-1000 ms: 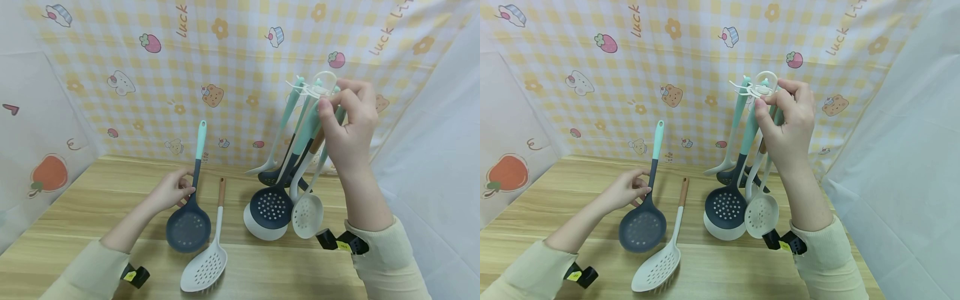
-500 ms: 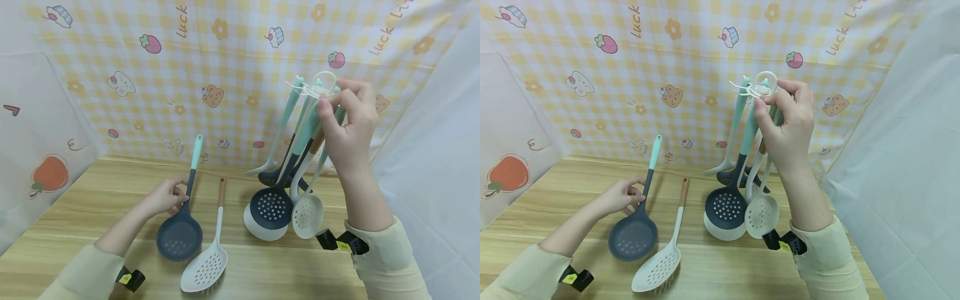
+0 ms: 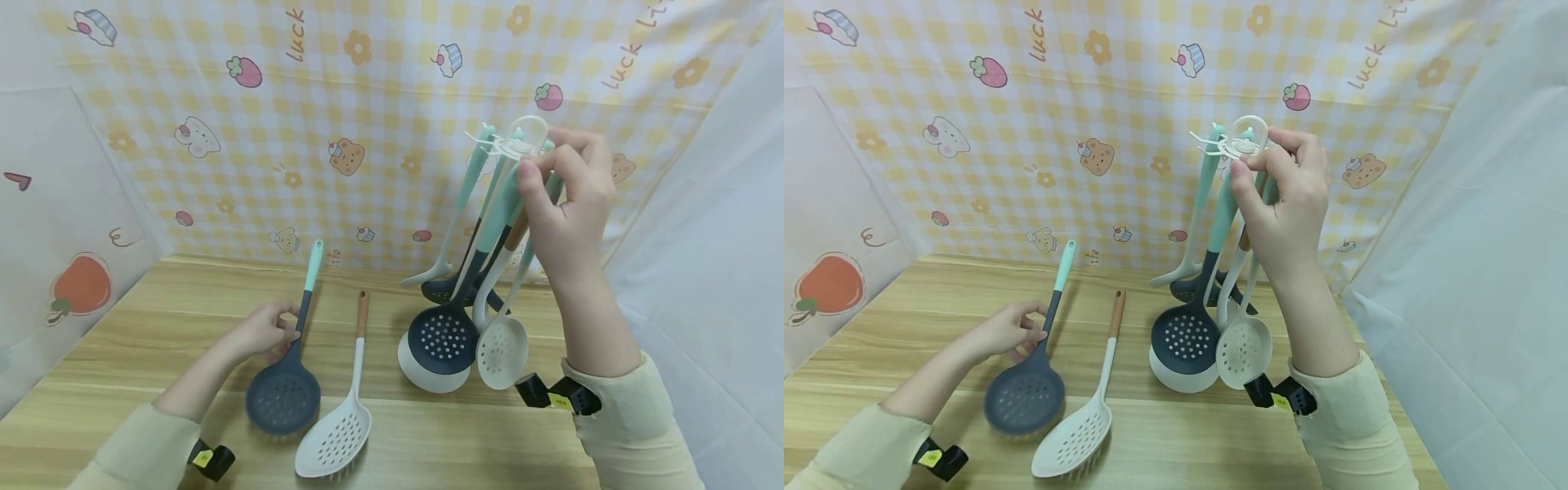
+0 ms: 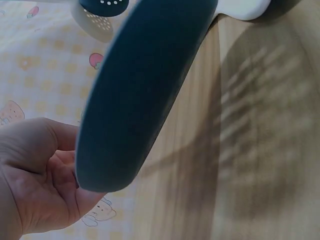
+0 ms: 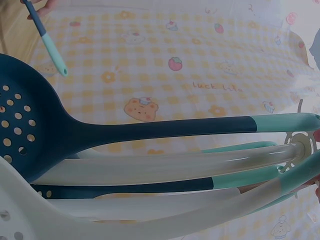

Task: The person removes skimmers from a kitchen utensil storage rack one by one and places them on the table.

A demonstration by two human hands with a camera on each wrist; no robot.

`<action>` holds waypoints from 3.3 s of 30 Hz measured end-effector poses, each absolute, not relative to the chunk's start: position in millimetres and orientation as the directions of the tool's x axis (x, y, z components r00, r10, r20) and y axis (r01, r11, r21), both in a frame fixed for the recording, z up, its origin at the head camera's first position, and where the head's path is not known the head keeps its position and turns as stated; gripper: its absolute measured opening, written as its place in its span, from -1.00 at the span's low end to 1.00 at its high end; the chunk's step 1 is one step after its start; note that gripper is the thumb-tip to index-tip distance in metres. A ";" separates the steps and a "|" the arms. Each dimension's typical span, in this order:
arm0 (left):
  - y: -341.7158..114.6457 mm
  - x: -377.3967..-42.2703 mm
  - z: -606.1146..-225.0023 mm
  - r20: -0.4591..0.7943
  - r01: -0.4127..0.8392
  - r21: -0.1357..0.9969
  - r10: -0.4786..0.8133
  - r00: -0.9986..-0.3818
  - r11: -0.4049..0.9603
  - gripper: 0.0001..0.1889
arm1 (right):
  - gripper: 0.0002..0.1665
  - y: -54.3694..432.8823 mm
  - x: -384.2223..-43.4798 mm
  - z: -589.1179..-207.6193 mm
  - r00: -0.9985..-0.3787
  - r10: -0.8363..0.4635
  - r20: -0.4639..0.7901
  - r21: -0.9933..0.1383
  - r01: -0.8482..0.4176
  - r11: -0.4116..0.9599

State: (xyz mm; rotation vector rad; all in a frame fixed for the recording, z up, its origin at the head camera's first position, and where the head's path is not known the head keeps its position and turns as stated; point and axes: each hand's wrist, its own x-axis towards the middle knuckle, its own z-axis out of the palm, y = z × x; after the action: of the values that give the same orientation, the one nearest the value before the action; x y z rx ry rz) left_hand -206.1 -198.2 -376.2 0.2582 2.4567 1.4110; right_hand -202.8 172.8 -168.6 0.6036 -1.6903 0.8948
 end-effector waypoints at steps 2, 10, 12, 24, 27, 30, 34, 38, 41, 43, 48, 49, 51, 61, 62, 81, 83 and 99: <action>-199.6 -205.8 -378.6 -0.169 0.007 0.863 0.301 -0.939 0.505 -0.57 | -0.52 172.8 -202.6 -168.6 -0.292 0.043 0.955 -0.261 -0.765 0.589; -202.9 -203.4 -385.4 -0.213 -0.033 0.855 0.293 -0.932 0.518 -0.61 | -0.52 173.3 -202.5 -169.2 -0.300 0.044 0.953 -0.266 -0.759 0.595; -204.0 -202.7 -386.5 -0.224 -0.037 0.849 0.295 -0.929 0.527 -0.61 | -0.53 173.0 -202.9 -169.5 -0.307 0.054 0.950 -0.278 -0.756 0.592; -205.4 -201.5 -394.1 -0.276 -0.076 0.816 0.271 -0.922 0.573 -0.59 | -0.51 172.6 -201.0 -168.2 -0.298 0.037 0.954 -0.262 -0.763 0.591; -204.8 -201.9 -396.3 -0.292 -0.094 0.808 0.256 -0.922 0.582 -0.61 | -0.51 172.9 -201.4 -168.1 -0.297 0.035 0.954 -0.259 -0.762 0.594; -205.1 -202.0 -397.6 -0.298 -0.100 0.807 0.255 -0.920 0.581 -0.63 | -0.51 173.1 -201.4 -168.3 -0.296 0.035 0.954 -0.258 -0.761 0.596; -206.2 -201.7 -398.7 -0.304 -0.109 0.814 0.258 -0.917 0.571 -0.67 | -0.51 173.1 -201.0 -168.6 -0.306 0.035 0.951 -0.266 -0.759 0.594; -207.2 -201.1 -400.5 -0.302 -0.111 0.823 0.263 -0.916 0.558 -0.67 | -0.51 172.8 -201.1 -168.9 -0.312 0.034 0.949 -0.270 -0.758 0.594; -207.8 -200.8 -402.6 -0.301 -0.111 0.827 0.267 -0.916 0.551 -0.67 | -0.50 172.6 -201.6 -168.9 -0.306 0.033 0.951 -0.265 -0.759 0.594; -208.5 -200.9 -403.6 -0.298 -0.109 0.828 0.267 -0.917 0.550 -0.67 | -0.50 172.5 -202.0 -168.8 -0.302 0.032 0.953 -0.261 -0.760 0.595; -209.7 -199.8 -405.9 -0.288 -0.100 0.831 0.269 -0.919 0.548 -0.69 | -0.50 172.6 -202.0 -169.0 -0.298 0.035 0.954 -0.260 -0.761 0.594; -209.6 -199.4 -406.5 -0.288 -0.104 0.832 0.265 -0.920 0.546 -0.69 | -0.50 172.6 -202.0 -169.1 -0.296 0.036 0.955 -0.259 -0.761 0.595; -209.1 -198.5 -408.0 -0.297 -0.118 0.832 0.255 -0.920 0.543 -0.70 | -0.50 172.7 -202.0 -169.1 -0.295 0.038 0.955 -0.259 -0.760 0.596; -207.1 -196.5 -409.1 -0.360 -0.184 0.810 0.224 -0.906 0.557 -0.62 | -0.50 172.6 -202.1 -168.8 -0.293 0.035 0.956 -0.255 -0.759 0.599; -206.7 -196.2 -408.9 -0.364 -0.185 0.807 0.225 -0.904 0.561 -0.62 | -0.50 172.7 -202.0 -168.9 -0.294 0.035 0.955 -0.255 -0.758 0.600; -203.6 -196.0 -406.5 -0.408 -0.211 0.753 0.190 -0.893 0.624 -0.68 | -0.51 173.5 -200.7 -169.5 -0.313 0.040 0.949 -0.273 -0.749 0.603; -203.5 -195.9 -406.4 -0.406 -0.208 0.747 0.185 -0.895 0.632 -0.69 | -0.51 173.5 -200.6 -169.6 -0.315 0.041 0.948 -0.274 -0.748 0.604; -206.4 -198.9 -403.3 -0.317 -0.133 0.752 0.177 -0.932 0.645 -0.57 | -0.54 172.6 -201.1 -168.9 -0.323 0.053 0.945 -0.289 -0.745 0.601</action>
State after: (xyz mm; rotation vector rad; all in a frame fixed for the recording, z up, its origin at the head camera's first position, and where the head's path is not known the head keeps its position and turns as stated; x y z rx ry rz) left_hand -198.9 -206.4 -403.3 0.0344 2.5042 1.1871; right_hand -201.1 172.6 -168.9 0.5726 -1.7214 0.8993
